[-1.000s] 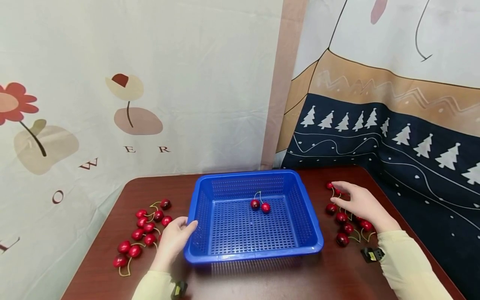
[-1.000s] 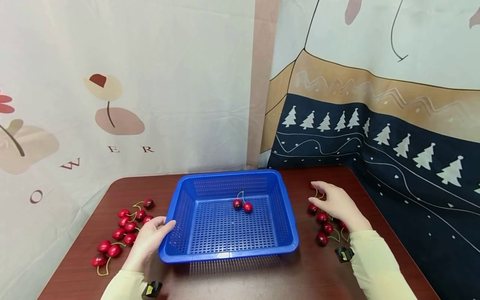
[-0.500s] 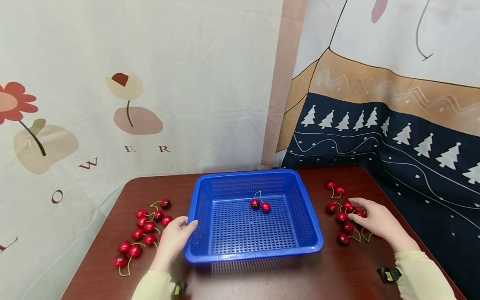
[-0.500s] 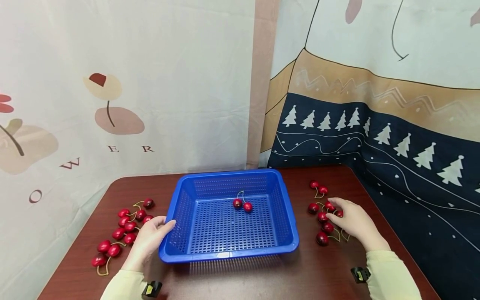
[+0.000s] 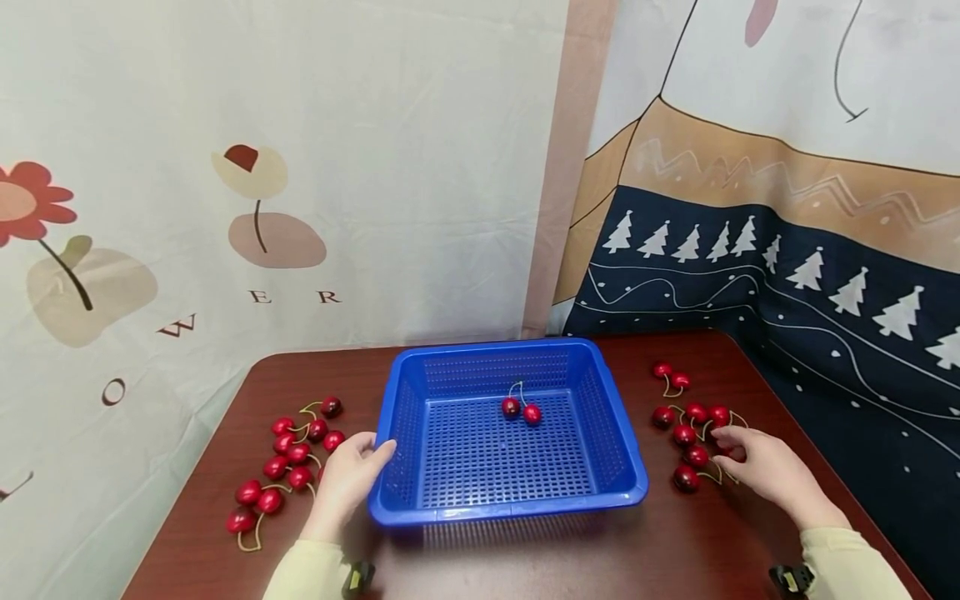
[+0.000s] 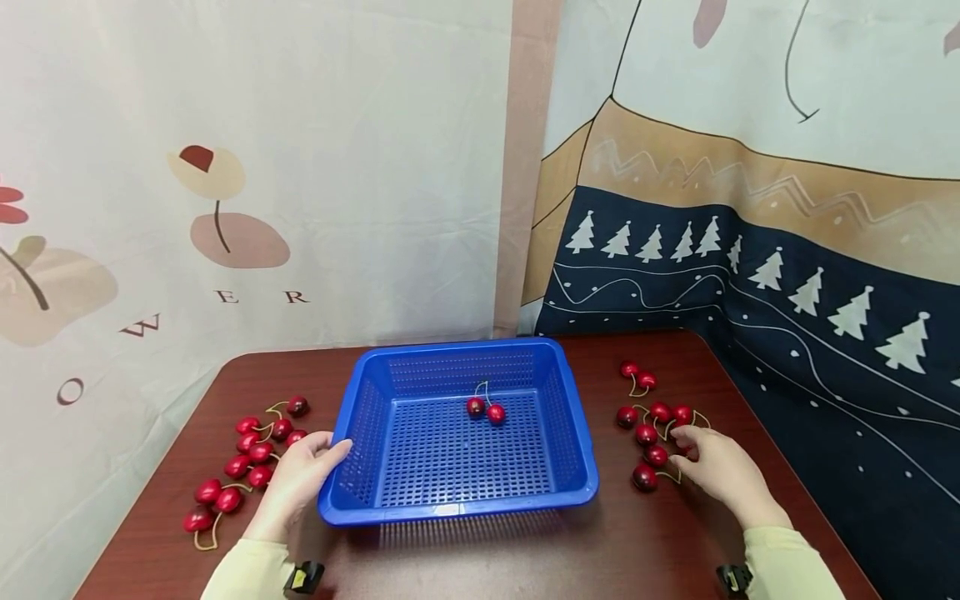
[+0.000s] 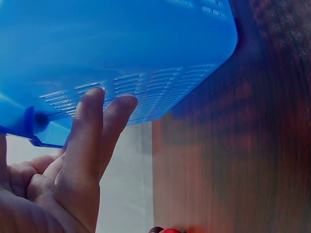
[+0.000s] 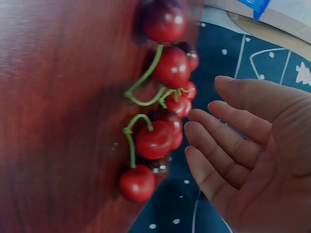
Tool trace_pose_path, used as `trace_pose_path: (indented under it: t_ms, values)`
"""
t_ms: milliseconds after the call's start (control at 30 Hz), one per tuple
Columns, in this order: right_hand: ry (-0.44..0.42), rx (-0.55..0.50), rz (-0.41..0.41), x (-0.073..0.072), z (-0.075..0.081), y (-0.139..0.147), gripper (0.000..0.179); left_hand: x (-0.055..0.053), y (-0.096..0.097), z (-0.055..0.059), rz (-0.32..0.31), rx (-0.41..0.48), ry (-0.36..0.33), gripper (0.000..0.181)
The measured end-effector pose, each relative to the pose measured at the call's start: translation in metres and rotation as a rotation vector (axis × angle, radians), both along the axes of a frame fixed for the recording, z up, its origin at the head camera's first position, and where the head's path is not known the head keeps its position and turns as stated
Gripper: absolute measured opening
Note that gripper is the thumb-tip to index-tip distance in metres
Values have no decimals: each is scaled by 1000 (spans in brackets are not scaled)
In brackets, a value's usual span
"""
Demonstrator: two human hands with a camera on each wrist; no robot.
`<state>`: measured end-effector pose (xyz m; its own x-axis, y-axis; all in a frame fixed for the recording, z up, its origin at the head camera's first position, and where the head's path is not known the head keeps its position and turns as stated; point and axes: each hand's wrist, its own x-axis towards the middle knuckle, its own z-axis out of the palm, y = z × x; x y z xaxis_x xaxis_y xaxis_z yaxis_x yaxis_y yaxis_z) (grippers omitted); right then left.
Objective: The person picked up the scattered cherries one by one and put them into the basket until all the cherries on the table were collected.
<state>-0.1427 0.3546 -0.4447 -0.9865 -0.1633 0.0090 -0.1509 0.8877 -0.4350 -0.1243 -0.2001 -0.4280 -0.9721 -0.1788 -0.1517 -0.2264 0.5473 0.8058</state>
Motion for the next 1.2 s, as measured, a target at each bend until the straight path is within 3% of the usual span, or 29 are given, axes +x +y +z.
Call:
trace_pose_path:
  t_ms: [667, 933, 1200]
  values:
    - [66, 124, 20, 0, -29, -3, 17, 0, 0, 1, 3, -4, -18, 38]
    - [29, 148, -8, -2, -30, -5, 16, 0, 0, 0, 2, -6, -10, 37]
    - [-88, 145, -57, -5, -29, -7, 11, 0, 0, -1, 7, -7, -12, 37]
